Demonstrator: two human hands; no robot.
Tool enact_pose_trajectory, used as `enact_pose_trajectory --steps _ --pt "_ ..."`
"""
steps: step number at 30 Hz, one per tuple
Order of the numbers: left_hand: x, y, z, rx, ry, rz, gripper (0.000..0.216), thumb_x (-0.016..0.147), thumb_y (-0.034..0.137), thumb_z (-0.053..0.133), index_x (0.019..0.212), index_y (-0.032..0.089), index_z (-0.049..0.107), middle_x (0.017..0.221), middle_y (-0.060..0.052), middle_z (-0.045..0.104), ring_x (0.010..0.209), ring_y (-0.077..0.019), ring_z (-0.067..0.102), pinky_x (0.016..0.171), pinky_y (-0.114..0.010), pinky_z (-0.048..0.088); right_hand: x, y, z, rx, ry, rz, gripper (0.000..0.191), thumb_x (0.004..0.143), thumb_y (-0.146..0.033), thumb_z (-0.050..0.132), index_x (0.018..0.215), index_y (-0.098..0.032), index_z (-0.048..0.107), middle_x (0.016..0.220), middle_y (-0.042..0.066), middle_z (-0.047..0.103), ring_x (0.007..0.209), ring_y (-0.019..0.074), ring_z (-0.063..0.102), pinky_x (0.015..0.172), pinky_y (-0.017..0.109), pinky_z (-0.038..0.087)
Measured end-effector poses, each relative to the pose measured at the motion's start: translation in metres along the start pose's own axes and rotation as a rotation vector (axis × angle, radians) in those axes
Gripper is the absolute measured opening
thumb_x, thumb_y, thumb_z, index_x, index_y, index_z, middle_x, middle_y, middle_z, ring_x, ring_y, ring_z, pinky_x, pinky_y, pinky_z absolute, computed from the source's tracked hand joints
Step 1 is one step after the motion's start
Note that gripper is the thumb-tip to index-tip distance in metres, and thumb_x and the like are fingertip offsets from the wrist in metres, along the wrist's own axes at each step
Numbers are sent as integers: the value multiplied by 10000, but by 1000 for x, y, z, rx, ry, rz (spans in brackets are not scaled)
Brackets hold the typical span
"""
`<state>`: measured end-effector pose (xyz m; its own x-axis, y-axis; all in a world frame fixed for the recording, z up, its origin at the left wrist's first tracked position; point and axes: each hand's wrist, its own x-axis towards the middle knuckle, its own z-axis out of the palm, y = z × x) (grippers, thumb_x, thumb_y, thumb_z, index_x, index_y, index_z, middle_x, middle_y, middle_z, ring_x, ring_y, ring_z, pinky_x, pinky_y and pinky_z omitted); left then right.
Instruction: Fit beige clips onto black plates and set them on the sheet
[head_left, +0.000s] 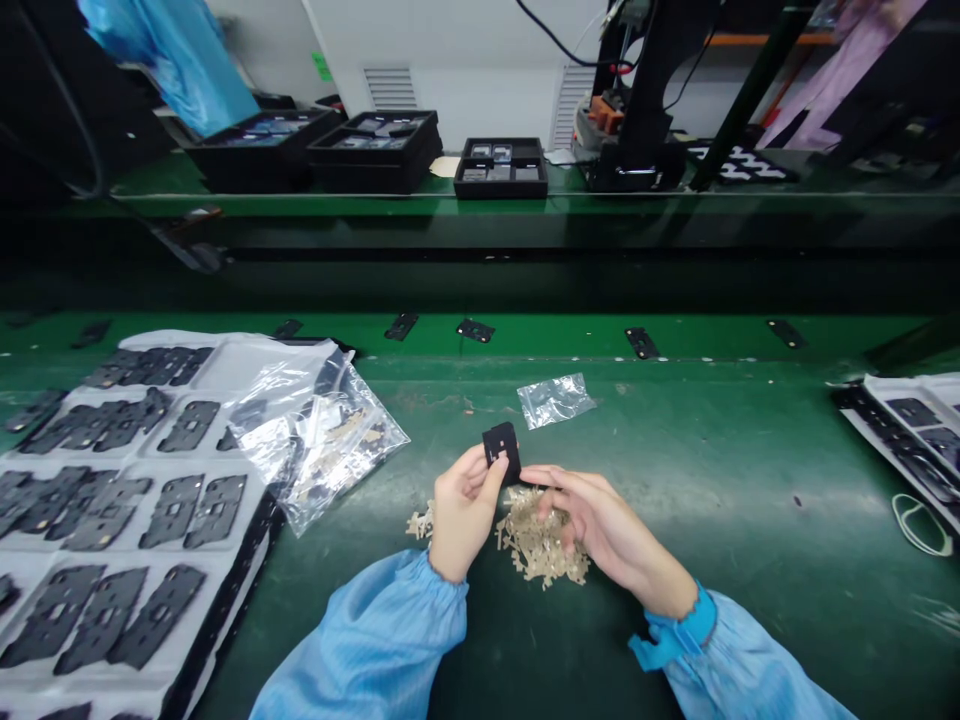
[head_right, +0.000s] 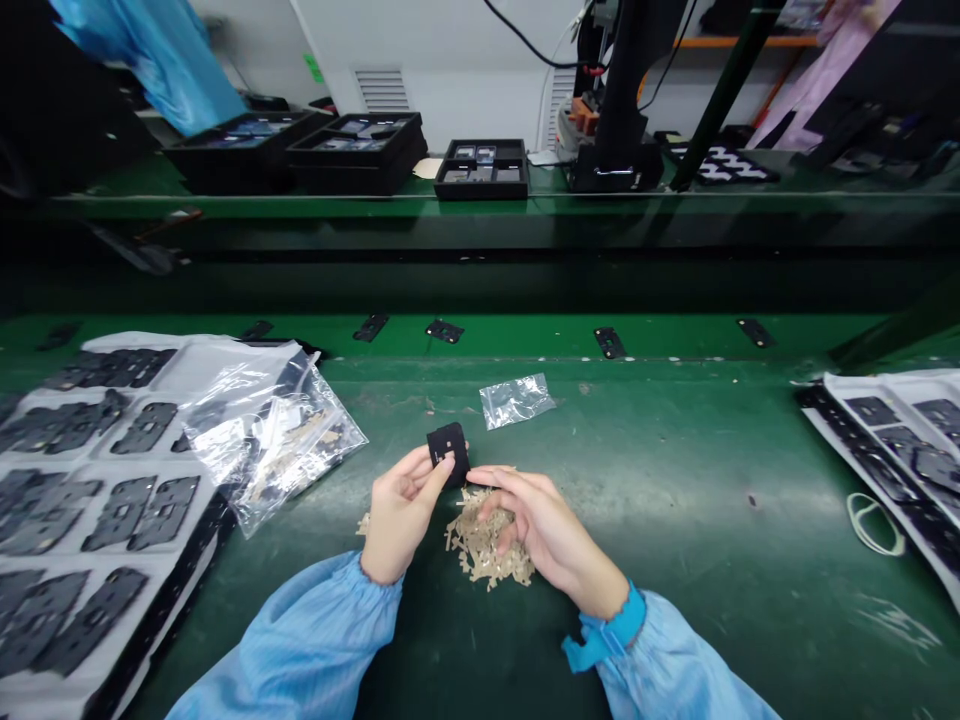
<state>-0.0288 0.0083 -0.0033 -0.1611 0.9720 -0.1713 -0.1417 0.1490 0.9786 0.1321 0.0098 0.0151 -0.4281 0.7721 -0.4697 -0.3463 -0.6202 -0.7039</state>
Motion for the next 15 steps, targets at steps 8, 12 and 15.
enact_pose_trajectory --steps 8,12,15 --pt "0 1 -1 -29 -6 -19 308 771 282 656 1042 137 642 1047 -97 705 973 -211 662 899 -294 505 3 -1 -4 154 18 115 212 836 -313 600 918 -136 681 634 24 613 490 83 530 333 131 401" --pt "0 3 -1 -65 -48 -56 317 773 285 656 1049 130 640 1053 -108 702 982 -211 658 915 -306 493 5 -2 -7 169 26 147 215 846 -314 582 914 -130 670 593 8 583 456 75 514 306 123 364" --pt "0 6 -2 -95 -76 -93 344 762 298 668 1060 126 641 1045 -118 703 963 -220 665 905 -323 499 5 -3 -9 135 40 134 226 833 -333 598 907 -135 677 566 2 571 449 76 514 293 122 331"
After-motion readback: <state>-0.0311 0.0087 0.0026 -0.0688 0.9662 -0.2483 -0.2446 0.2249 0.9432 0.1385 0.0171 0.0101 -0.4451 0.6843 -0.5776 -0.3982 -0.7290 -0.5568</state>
